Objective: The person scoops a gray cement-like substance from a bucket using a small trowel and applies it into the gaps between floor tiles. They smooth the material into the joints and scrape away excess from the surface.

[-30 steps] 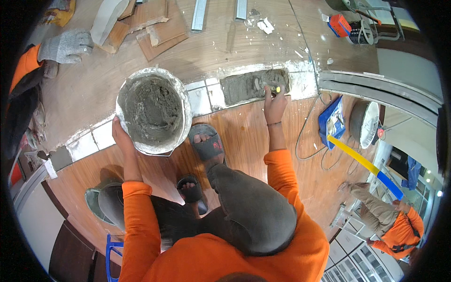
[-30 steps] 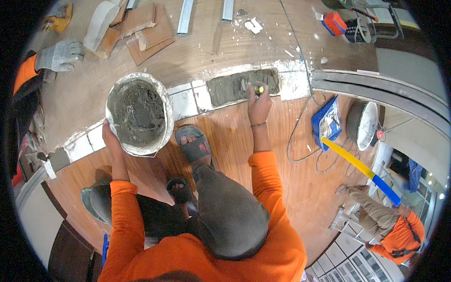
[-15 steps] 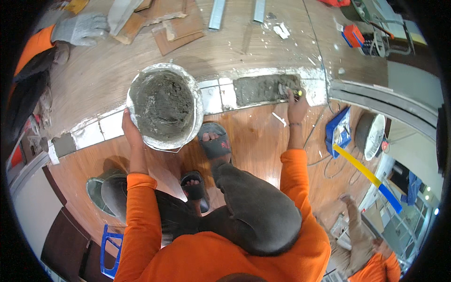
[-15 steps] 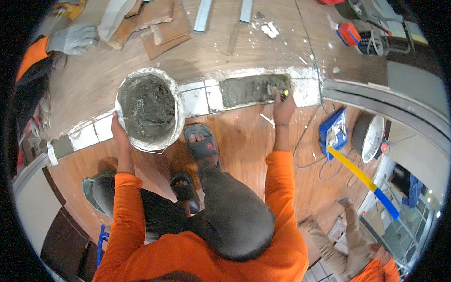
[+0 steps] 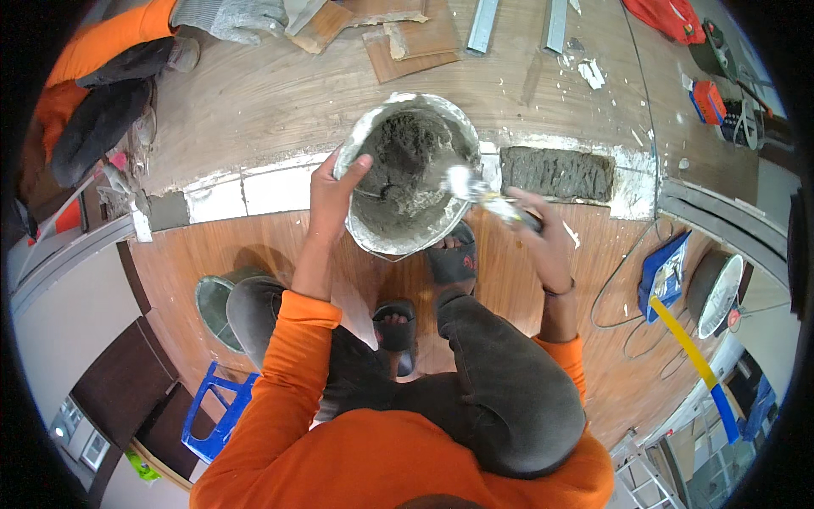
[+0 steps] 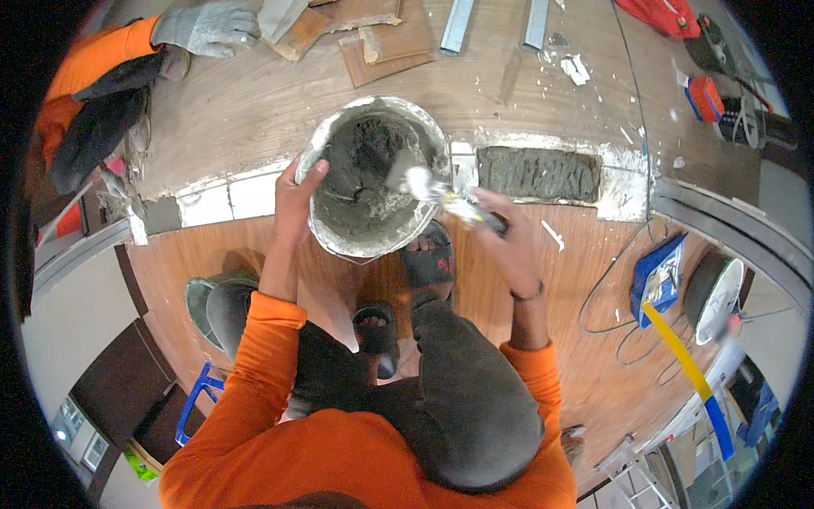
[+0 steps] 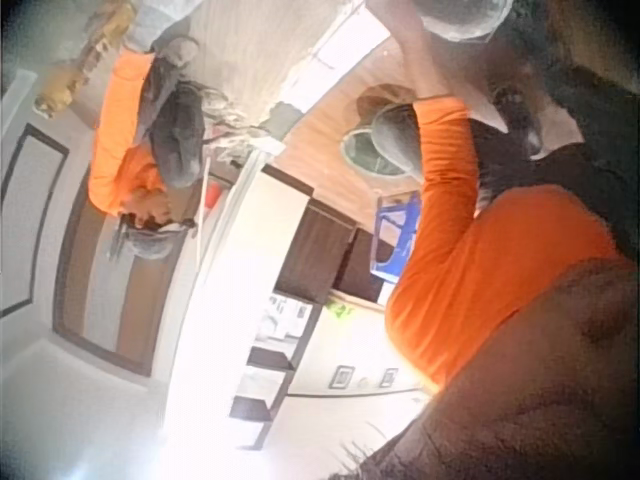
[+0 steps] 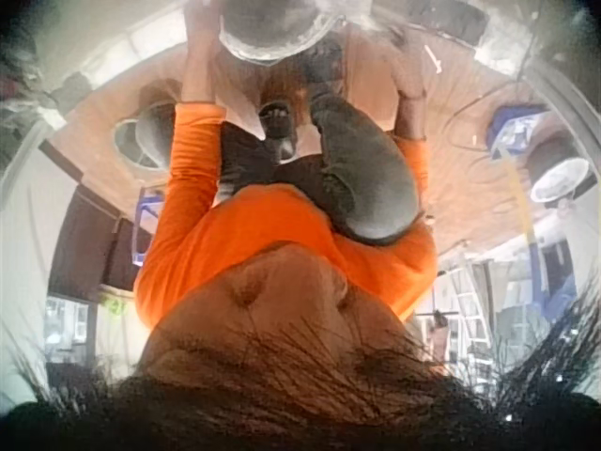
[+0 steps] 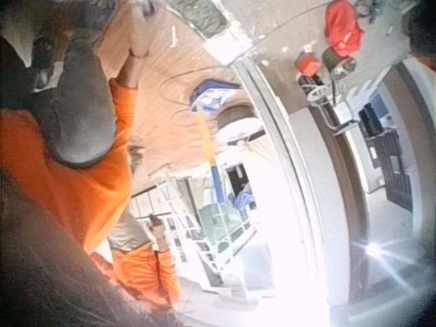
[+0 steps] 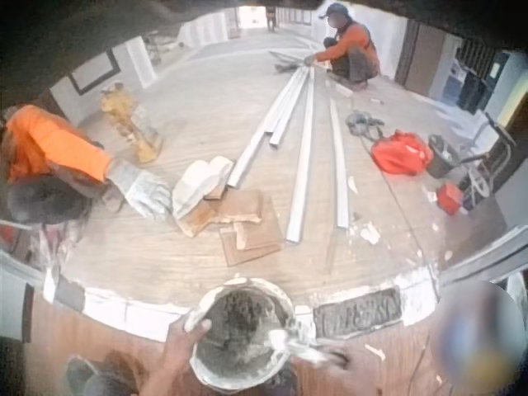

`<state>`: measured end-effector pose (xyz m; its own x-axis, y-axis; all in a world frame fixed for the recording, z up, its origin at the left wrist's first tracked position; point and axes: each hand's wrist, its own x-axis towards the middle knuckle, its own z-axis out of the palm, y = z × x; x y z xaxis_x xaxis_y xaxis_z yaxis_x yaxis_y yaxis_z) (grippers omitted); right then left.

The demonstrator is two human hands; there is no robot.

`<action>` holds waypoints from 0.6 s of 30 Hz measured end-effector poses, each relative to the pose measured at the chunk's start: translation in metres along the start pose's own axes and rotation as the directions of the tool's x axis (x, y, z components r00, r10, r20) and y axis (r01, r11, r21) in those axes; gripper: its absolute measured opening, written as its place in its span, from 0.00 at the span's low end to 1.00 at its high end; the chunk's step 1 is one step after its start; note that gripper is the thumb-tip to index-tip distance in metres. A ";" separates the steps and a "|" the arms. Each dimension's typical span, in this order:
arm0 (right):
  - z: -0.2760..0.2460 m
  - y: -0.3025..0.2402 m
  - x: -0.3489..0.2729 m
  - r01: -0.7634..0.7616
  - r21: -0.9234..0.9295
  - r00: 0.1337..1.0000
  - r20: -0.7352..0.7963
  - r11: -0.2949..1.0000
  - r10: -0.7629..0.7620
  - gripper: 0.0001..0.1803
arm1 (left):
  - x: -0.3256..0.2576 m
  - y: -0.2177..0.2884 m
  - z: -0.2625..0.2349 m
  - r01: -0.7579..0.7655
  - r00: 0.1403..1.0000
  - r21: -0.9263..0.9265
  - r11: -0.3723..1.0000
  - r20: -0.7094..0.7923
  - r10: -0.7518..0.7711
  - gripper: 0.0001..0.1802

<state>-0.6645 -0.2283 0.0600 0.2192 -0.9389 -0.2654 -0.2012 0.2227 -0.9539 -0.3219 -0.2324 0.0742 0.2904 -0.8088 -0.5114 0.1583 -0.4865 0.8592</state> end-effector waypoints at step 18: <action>0.142 0.028 0.102 0.139 -0.426 0.990 0.086 0.894 -0.113 0.13 | 0.029 0.014 0.022 -0.144 0.968 0.451 0.881 0.250 0.031 0.43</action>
<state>-0.5121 -0.2802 -0.0136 0.3215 -0.9320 -0.1674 -0.5564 -0.0430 -0.8298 -0.3320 -0.2703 0.0712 0.0502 -0.8802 -0.4720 -0.3283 -0.4609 0.8245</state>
